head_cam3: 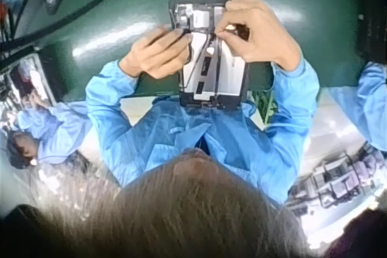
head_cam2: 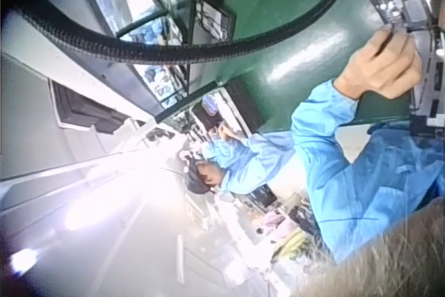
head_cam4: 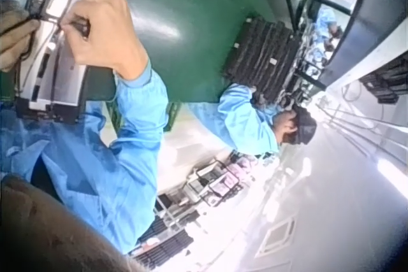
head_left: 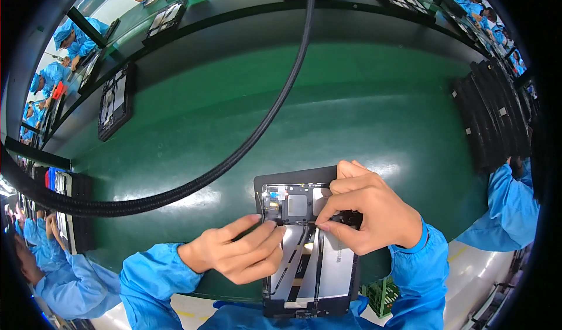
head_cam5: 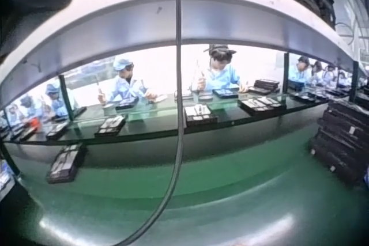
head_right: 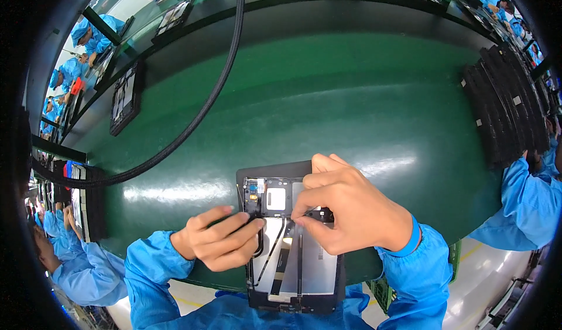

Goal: The person assembles internal components of tablet devices by placing internal ribbon cables and battery packs into a tablet chassis, using tweezers to manipulate the small parts.

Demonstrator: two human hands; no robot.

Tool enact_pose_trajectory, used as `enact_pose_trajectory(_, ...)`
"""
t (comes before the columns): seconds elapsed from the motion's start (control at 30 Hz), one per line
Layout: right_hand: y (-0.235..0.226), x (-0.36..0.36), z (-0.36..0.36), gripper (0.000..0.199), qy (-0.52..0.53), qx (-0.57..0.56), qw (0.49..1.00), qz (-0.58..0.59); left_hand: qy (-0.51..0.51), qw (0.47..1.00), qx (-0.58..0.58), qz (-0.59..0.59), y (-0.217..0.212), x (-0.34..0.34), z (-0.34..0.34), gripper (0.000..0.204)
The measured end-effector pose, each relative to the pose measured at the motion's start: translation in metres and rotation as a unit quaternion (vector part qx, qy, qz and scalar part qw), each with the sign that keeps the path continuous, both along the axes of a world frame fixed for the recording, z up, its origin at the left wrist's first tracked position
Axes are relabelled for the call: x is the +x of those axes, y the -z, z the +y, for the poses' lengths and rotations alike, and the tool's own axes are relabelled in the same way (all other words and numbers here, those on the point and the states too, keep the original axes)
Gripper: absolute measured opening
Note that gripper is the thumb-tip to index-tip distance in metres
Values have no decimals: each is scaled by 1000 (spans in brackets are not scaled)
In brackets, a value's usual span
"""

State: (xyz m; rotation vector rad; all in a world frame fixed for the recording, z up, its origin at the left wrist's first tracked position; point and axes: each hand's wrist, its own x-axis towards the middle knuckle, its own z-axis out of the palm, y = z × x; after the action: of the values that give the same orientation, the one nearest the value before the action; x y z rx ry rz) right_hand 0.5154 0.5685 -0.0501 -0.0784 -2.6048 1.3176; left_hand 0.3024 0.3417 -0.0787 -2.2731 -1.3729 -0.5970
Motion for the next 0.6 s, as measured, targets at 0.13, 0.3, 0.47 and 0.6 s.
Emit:
enact_pose_trajectory(0.13, -6, 10, 11, 11, -4, 3, 1000, -18, 78, 995, -58, -3, 0, 5, 18, 18)
enact_pose_trajectory(0.3, -27, 29, 31, 9, 9, -27, 992, -125, 174, 956, -183, -149, -12, 34, 31, 38)
enact_pose_trajectory(0.47, -26, 27, 41, 7, 12, -57, 974, -220, 274, 862, -291, -312, -8, 62, 25, 47)
enact_pose_trajectory(0.6, -26, 31, 42, 9, -12, -57, 967, -246, 158, 914, -255, -272, -24, 71, 29, 45)
